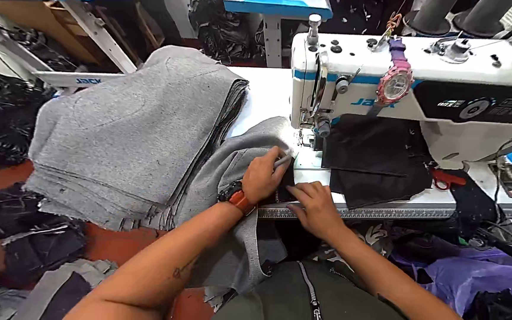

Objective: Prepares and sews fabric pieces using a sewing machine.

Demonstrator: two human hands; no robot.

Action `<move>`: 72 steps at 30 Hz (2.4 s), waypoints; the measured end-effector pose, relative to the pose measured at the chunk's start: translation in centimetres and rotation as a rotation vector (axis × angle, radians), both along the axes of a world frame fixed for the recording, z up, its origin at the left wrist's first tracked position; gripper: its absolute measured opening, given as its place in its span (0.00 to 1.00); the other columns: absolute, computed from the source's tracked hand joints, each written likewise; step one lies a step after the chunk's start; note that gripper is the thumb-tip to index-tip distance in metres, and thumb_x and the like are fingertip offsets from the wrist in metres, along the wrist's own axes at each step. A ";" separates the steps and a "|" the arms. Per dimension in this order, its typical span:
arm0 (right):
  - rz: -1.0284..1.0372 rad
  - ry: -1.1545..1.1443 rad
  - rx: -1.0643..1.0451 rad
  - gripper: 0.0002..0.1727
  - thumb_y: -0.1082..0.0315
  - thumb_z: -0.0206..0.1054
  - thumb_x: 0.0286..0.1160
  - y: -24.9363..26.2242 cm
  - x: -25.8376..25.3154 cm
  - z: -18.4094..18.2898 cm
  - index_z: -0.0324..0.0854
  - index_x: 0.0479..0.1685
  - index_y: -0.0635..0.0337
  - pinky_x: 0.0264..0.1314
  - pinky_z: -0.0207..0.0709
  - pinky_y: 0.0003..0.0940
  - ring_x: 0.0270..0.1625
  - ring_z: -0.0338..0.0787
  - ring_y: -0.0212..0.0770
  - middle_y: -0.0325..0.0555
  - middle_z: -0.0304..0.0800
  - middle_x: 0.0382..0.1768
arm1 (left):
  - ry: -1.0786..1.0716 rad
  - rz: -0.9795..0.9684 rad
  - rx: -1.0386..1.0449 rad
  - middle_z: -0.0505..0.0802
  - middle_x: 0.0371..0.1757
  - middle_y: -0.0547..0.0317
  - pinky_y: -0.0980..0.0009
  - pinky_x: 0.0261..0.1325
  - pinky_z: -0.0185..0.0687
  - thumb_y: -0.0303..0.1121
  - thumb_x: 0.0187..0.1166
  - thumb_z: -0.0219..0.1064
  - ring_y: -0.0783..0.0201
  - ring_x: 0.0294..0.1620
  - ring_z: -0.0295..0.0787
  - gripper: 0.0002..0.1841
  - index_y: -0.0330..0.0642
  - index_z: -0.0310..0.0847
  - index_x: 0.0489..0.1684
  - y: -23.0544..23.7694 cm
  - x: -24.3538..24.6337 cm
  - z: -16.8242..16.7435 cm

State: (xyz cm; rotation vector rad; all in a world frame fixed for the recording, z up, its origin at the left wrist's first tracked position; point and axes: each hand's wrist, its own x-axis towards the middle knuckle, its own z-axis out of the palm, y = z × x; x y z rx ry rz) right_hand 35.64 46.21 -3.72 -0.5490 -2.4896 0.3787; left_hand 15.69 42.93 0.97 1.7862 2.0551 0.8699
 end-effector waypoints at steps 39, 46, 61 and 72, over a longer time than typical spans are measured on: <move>-0.064 0.363 0.200 0.07 0.59 0.73 0.76 0.4 3.3 -4.9 0.95 0.43 0.50 0.60 0.71 0.41 0.51 0.85 0.43 0.40 0.87 0.33 | 0.497 -0.666 0.258 0.96 0.49 0.52 0.59 0.64 0.87 0.35 0.88 0.57 0.52 0.57 0.93 0.15 0.41 0.91 0.55 -3.9 0.6 -1.8; -0.101 0.276 -0.049 0.15 0.57 0.77 0.70 0.8 3.5 -2.4 0.90 0.47 0.57 0.56 0.80 0.40 0.52 0.89 0.43 0.46 0.91 0.45 | 0.522 -0.468 0.350 0.94 0.41 0.44 0.58 0.56 0.91 0.25 0.84 0.57 0.47 0.48 0.96 0.11 0.32 0.87 0.47 -5.1 2.4 -3.2; 0.021 0.237 0.088 0.08 0.70 0.68 0.76 1.6 3.0 -1.9 0.94 0.39 0.58 0.51 0.81 0.37 0.46 0.90 0.42 0.44 0.94 0.42 | 0.448 -0.276 0.161 0.85 0.78 0.48 0.37 0.84 0.64 0.20 0.81 0.55 0.42 0.82 0.77 0.20 0.41 0.86 0.66 -0.6 0.3 -1.9; -0.054 0.263 -0.082 0.10 0.65 0.66 0.81 1.0 2.8 -2.4 0.94 0.41 0.55 0.74 0.78 0.43 0.66 0.89 0.45 0.42 0.95 0.46 | 0.507 -0.356 0.110 0.88 0.74 0.50 0.49 0.68 0.81 0.22 0.83 0.53 0.45 0.72 0.85 0.21 0.42 0.85 0.71 -0.8 -0.1 -1.8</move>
